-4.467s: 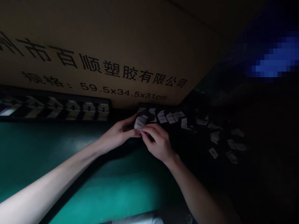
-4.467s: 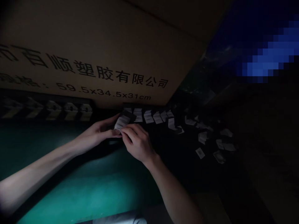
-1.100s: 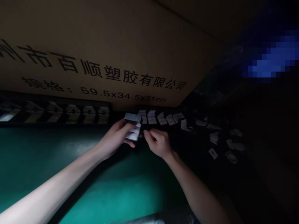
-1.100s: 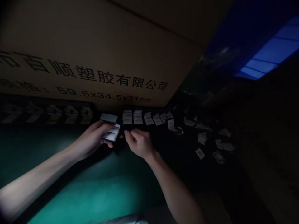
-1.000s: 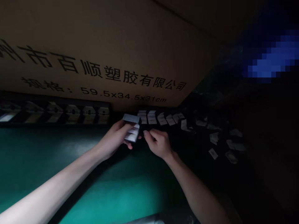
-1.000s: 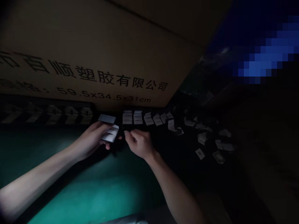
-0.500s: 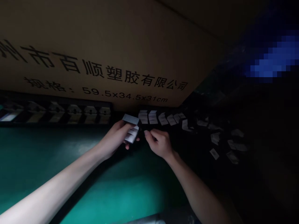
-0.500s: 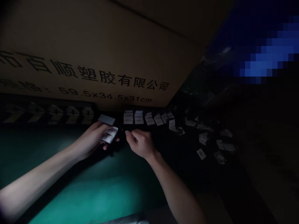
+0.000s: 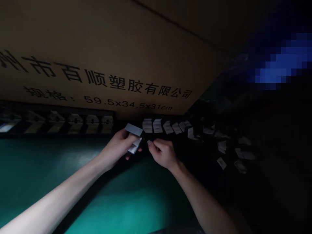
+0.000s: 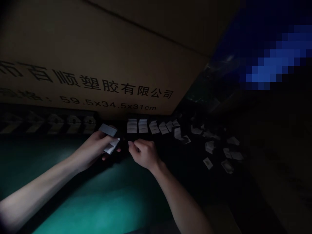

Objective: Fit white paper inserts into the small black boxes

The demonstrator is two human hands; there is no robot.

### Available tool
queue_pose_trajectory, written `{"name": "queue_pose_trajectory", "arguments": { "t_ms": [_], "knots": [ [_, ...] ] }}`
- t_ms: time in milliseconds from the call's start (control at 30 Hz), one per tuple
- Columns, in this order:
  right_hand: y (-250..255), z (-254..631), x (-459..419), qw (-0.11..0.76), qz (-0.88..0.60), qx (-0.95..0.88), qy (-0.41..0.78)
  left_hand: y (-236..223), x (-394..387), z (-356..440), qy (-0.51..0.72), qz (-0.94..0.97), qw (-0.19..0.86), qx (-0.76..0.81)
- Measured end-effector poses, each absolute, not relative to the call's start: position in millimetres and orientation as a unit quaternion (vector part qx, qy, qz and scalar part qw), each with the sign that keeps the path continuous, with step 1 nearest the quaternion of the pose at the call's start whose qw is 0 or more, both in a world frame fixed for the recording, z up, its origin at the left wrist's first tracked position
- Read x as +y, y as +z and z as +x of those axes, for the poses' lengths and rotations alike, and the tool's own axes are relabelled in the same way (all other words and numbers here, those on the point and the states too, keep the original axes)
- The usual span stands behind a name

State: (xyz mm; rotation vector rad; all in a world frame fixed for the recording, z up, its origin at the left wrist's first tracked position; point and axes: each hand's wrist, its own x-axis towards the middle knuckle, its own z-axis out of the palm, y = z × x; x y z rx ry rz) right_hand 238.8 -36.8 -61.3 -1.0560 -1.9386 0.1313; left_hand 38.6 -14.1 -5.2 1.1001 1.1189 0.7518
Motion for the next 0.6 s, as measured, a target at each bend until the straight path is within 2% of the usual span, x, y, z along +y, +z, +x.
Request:
{"name": "queue_pose_trajectory", "arguments": {
  "t_ms": [600],
  "knots": [
    [-53.3,235.1,-39.2,0.476,-0.391,-0.787,-0.030,-12.9,-14.0,38.3,0.334,0.532,0.605,0.489]
  ]
}}
